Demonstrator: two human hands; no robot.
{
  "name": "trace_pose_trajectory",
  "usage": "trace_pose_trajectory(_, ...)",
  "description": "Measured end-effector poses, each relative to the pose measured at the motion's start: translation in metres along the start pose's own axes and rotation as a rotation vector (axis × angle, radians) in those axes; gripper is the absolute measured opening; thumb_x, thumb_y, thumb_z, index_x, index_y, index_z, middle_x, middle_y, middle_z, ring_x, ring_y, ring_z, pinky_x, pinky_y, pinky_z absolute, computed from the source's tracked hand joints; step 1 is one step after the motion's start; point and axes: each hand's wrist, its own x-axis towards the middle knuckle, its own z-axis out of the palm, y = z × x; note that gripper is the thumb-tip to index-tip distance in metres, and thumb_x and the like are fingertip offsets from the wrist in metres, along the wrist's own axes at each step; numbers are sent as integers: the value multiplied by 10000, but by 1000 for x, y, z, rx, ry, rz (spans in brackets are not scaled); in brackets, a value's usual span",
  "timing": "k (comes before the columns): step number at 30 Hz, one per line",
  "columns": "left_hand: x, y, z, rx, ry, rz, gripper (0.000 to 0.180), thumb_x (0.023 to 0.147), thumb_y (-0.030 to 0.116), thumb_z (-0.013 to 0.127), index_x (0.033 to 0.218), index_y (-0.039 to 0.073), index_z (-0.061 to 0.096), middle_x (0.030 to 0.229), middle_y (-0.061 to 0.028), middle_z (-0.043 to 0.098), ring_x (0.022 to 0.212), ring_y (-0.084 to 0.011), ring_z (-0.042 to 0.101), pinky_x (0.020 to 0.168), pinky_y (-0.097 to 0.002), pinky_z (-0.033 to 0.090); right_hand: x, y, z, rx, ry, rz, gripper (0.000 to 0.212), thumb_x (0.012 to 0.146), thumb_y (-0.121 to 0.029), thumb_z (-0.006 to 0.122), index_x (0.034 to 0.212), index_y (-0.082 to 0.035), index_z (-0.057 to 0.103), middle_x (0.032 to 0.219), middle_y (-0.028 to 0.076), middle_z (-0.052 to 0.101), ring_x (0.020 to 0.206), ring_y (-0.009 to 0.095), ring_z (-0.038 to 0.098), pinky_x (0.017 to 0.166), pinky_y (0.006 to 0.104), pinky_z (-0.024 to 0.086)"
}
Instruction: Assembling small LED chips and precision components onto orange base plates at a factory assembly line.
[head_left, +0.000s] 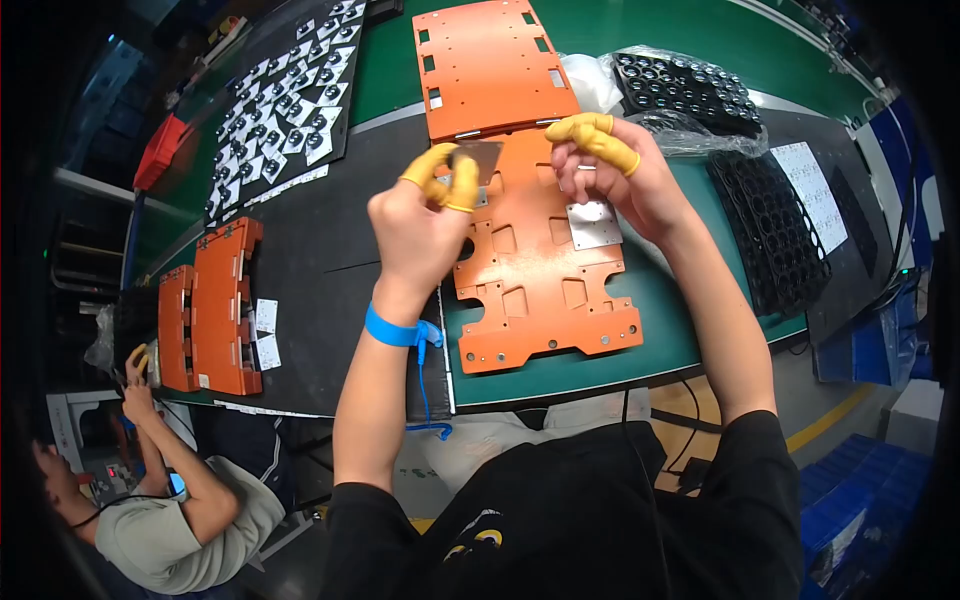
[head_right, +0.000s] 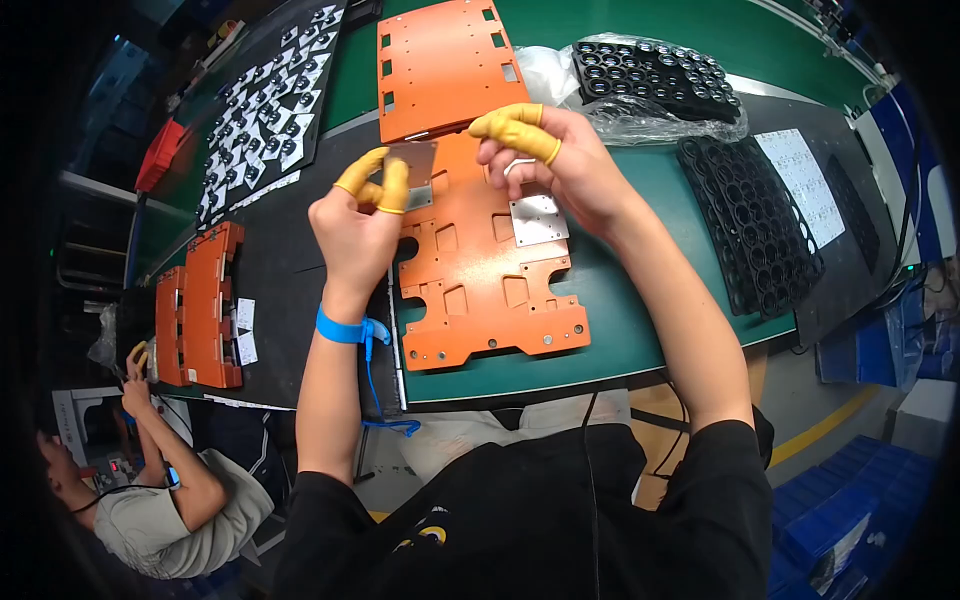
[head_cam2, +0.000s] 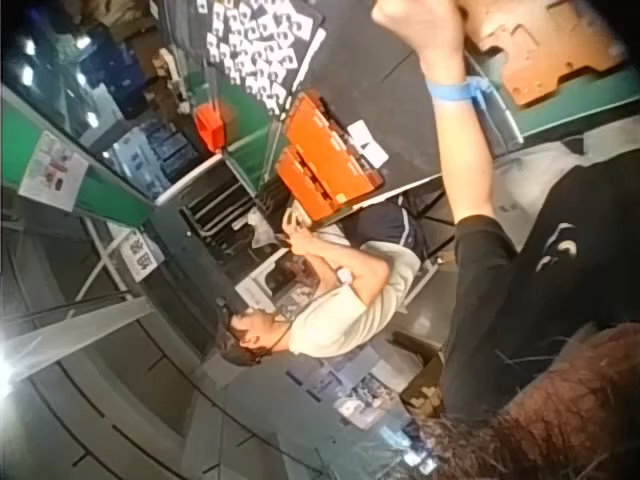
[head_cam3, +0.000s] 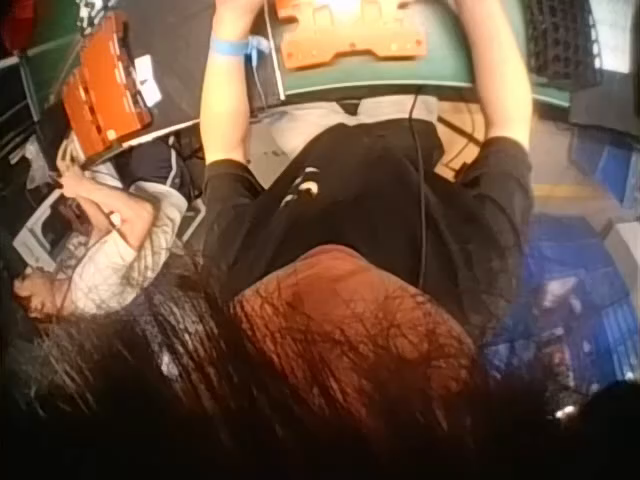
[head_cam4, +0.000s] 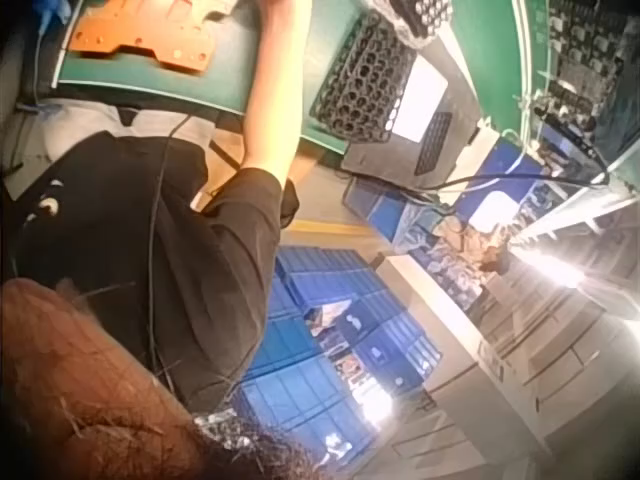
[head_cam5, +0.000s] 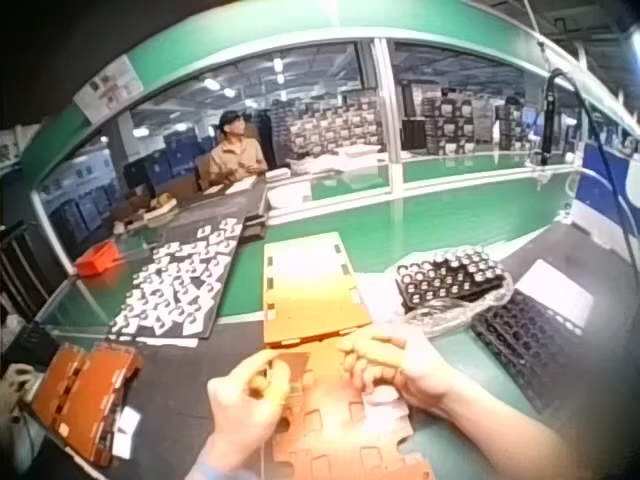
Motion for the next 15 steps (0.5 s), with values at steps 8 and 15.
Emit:
trace_pose_trajectory(8,-42,5,-39,-430,-36,-701,264,911,134,640,1039,-96,617,549,-7,523,367,-42,402,321,-216,273,11,10,-23,-83,51,14,311,939,-243,590,1086,31,607,858,68,629,648,75,598,549,193,504)
trace_pose_trajectory(15,-59,3,-36,-73,-181,-704,268,906,162,654,952,-102,658,554,13,540,410,-26,435,366,-215,277,6,1,-13,-122,50,113,310,956,-224,566,1099,48,603,820,77,619,640,94,609,546,187,505)
